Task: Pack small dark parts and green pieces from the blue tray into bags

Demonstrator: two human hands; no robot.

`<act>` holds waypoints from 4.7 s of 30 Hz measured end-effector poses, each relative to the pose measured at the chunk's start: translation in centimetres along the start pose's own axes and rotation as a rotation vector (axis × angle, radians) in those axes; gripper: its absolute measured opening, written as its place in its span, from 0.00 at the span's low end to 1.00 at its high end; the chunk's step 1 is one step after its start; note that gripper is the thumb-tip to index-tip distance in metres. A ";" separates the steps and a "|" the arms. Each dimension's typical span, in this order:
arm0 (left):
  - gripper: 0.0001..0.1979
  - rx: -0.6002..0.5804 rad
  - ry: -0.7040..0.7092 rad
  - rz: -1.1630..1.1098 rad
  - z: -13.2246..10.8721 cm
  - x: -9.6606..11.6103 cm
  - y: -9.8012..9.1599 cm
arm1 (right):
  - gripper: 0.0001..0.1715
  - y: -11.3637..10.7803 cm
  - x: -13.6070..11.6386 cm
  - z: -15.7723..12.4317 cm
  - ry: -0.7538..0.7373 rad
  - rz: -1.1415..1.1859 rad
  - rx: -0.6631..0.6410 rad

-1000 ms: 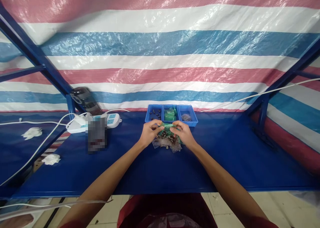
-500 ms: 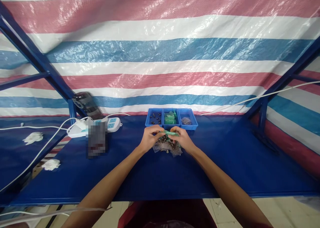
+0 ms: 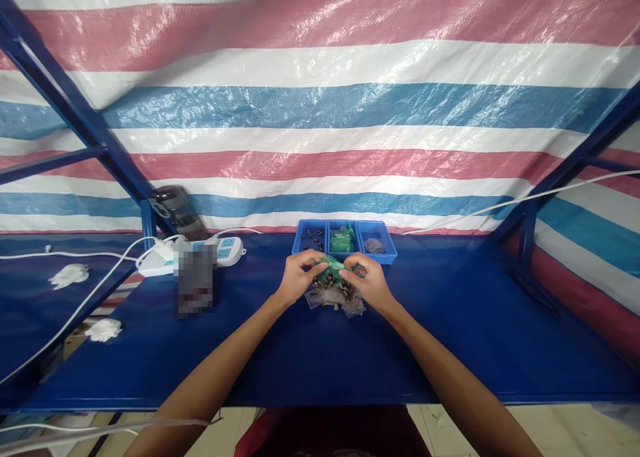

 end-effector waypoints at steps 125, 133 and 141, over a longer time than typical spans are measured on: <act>0.09 -0.071 0.264 0.420 -1.3 0.4 1.8 | 0.13 1.0 1.9 0.0 0.101 -0.058 -0.009; 0.10 -0.068 0.328 0.453 -1.4 0.6 2.3 | 0.16 1.3 2.8 0.1 0.281 0.225 -0.028; 0.12 -0.078 0.345 0.499 -1.7 0.7 2.6 | 0.26 1.8 2.5 0.0 0.272 0.199 -0.101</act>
Point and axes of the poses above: each hand's wrist, its own z-axis towards the middle knuckle, its own y-axis out of the palm, x = y × z, the point moved 6 cm from there along z, towards the middle knuckle, and after that the axes turned 14 degrees about -z, right-handed, at the moved point
